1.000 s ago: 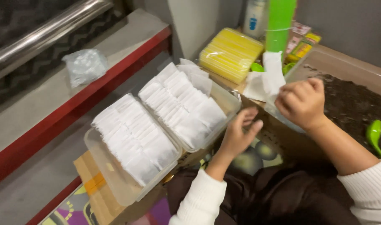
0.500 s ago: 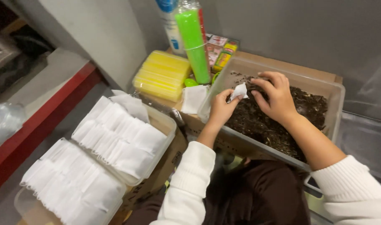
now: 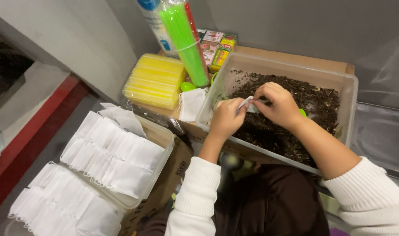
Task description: The person fills small white pouches with loose dried tea leaves from a plastic container using a green plastic spoon and places the finished tea bags into a separate organizer tray.
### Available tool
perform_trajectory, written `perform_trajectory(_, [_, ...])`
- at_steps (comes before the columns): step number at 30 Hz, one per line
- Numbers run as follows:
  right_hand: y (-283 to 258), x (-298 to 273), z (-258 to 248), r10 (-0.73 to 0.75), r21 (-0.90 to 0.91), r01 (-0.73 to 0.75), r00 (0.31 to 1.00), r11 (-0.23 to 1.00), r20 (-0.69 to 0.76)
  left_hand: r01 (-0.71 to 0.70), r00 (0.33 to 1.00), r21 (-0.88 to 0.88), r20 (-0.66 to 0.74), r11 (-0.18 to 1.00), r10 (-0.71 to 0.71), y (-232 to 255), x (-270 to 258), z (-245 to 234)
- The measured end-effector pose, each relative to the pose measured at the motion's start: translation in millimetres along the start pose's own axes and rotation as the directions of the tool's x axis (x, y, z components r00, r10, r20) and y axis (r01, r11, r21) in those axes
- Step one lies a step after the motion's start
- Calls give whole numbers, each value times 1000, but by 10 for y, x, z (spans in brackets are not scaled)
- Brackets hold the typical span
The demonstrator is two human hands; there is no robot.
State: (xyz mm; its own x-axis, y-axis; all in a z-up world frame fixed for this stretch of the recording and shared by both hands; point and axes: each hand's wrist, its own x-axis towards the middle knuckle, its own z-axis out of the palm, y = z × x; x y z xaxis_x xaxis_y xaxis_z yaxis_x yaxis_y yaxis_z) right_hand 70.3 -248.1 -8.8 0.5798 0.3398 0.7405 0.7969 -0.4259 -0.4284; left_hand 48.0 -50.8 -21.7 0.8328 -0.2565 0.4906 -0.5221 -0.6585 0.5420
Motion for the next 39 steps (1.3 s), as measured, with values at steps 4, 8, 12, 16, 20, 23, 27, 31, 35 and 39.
perform_trajectory(4, [-151,66,-101,59,49,-61,997,997,40,-11,996,62,-86,998,16,106,-27,12])
perform_trajectory(8, [-214,88,-122,97,8,-98,994,995,48,-46,986,73,-154,996,56,-45,-15,110])
perform_trajectory(12, [-194,79,-137,108,-54,-104,992,993,65,-16,990,50,-137,999,23,-59,-23,110])
perform_trajectory(16, [-127,46,-132,146,-64,-140,983,988,108,-12,993,70,-118,997,20,-92,-18,131])
perform_trajectory(20, [-114,45,-95,203,-32,-200,963,979,180,51,992,68,-118,996,-42,-91,-26,145])
perform_trajectory(23, [-53,0,-72,166,-28,-163,972,986,166,83,991,21,-106,996,-81,65,-10,12])
perform_trajectory(27, [21,-26,-84,89,-201,-63,988,978,124,83,996,-2,-28,997,-83,227,-15,-132])
perform_trajectory(31, [100,-89,11,62,-215,-14,974,977,219,-9,999,107,-33,994,12,113,-62,14])
perform_trajectory(35, [-6,-73,-1,65,-191,-18,968,981,242,18,999,71,28,997,-20,100,-27,41])
perform_trajectory(39, [-43,-94,22,69,-220,-13,966,975,248,8,1000,142,-9,990,-7,49,-49,120])
